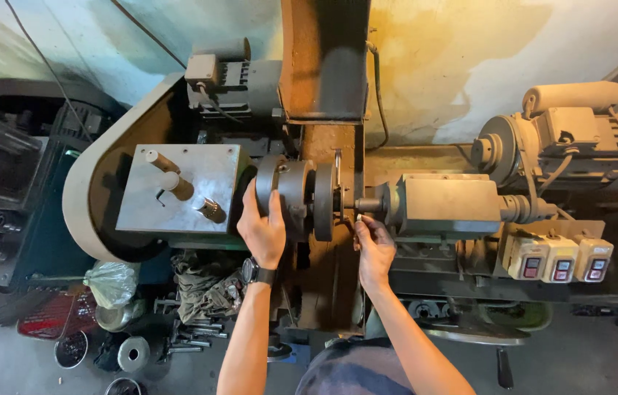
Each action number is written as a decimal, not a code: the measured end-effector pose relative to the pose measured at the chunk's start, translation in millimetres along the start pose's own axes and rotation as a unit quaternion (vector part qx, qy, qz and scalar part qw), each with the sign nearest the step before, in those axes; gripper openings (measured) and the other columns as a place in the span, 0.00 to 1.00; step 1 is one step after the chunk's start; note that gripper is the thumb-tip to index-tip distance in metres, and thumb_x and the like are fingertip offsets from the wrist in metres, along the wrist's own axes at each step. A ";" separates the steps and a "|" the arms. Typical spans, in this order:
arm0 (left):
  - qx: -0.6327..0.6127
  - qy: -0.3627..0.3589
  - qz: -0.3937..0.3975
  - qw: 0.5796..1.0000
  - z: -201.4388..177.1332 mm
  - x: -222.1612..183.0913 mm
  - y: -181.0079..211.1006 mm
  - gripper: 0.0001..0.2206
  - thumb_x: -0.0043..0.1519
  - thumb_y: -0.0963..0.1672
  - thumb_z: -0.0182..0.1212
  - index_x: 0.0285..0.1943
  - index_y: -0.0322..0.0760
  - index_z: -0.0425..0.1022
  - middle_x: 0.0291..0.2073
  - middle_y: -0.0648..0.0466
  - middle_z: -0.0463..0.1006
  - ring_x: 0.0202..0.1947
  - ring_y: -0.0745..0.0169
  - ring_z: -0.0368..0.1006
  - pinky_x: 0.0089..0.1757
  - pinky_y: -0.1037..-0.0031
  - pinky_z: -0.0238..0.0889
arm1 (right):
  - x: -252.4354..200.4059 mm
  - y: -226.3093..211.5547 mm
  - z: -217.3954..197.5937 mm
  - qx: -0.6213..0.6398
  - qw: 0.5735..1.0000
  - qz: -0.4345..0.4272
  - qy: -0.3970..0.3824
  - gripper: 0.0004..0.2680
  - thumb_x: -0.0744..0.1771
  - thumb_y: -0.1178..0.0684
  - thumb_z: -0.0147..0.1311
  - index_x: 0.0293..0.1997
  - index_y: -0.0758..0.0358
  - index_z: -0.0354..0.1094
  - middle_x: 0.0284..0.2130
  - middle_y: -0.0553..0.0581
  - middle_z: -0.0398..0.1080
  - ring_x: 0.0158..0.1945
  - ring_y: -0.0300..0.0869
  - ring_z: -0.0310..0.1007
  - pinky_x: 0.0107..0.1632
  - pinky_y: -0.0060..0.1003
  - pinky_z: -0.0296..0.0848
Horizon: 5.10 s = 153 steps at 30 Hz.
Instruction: Operating a lathe machine to secure or adjust a metal workpiece.
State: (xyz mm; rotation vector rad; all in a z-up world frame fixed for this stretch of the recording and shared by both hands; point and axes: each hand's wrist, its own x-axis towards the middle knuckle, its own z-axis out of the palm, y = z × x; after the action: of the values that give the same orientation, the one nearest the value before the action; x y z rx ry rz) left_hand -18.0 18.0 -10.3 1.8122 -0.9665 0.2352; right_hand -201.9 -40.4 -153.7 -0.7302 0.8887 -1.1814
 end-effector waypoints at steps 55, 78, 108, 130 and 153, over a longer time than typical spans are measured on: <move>0.213 -0.175 -0.122 0.953 44.1 74.7 -28.7 0.24 0.59 0.54 0.63 0.47 0.28 0.79 0.36 0.29 0.79 0.38 0.27 0.77 0.41 0.48 0.71 | -35.5 54.9 -36.0 -0.725 0.397 -0.152 -0.542 0.12 0.70 0.46 0.47 0.47 0.63 0.74 0.56 0.66 0.66 0.61 0.59 0.64 0.59 0.48 0.68; -0.083 -0.004 -0.135 0.987 0.9 -136.1 -61.3 0.28 0.64 0.39 0.60 0.73 0.25 0.56 0.60 0.33 0.72 0.62 0.36 0.70 0.60 0.59 0.61 | -66.6 -82.1 -73.4 -0.111 0.982 0.035 -0.147 0.07 0.71 0.55 0.53 0.47 0.69 0.71 0.35 0.60 0.76 0.27 0.36 0.69 0.27 0.29 0.66; -0.083 0.020 -0.139 0.987 7.5 -130.5 -56.7 0.27 0.65 0.41 0.60 0.73 0.28 0.57 0.57 0.35 0.75 0.57 0.37 0.74 0.57 0.61 0.65 | -33.8 -67.7 -69.7 -0.164 0.960 0.104 -0.203 0.08 0.70 0.51 0.52 0.41 0.67 0.70 0.29 0.55 0.74 0.25 0.36 0.72 0.25 0.30 0.69; 0.211 -0.206 -0.157 0.943 42.0 77.8 -23.1 0.23 0.61 0.54 0.62 0.42 0.26 0.77 0.38 0.29 0.79 0.40 0.26 0.76 0.43 0.47 0.71 | 146.7 -130.4 125.1 -0.493 0.830 -0.060 -0.254 0.13 0.71 0.48 0.54 0.37 0.71 0.70 0.21 0.58 0.73 0.22 0.38 0.75 0.27 0.36 0.73; 0.101 -0.090 -0.057 0.989 9.1 23.2 -1.7 0.17 0.65 0.49 0.62 0.54 0.29 0.75 0.36 0.36 0.82 0.39 0.31 0.78 0.41 0.51 0.70 | 152.5 -162.8 41.7 -0.431 0.873 -0.175 -0.143 0.05 0.70 0.57 0.54 0.42 0.71 0.72 0.22 0.56 0.72 0.22 0.38 0.76 0.24 0.34 0.74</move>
State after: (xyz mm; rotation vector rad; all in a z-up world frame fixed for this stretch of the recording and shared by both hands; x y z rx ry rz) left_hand -3.9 -1.2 -2.6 2.0962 -0.9890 0.1025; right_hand -219.3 -225.9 -23.9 -1.8102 1.0500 -0.9054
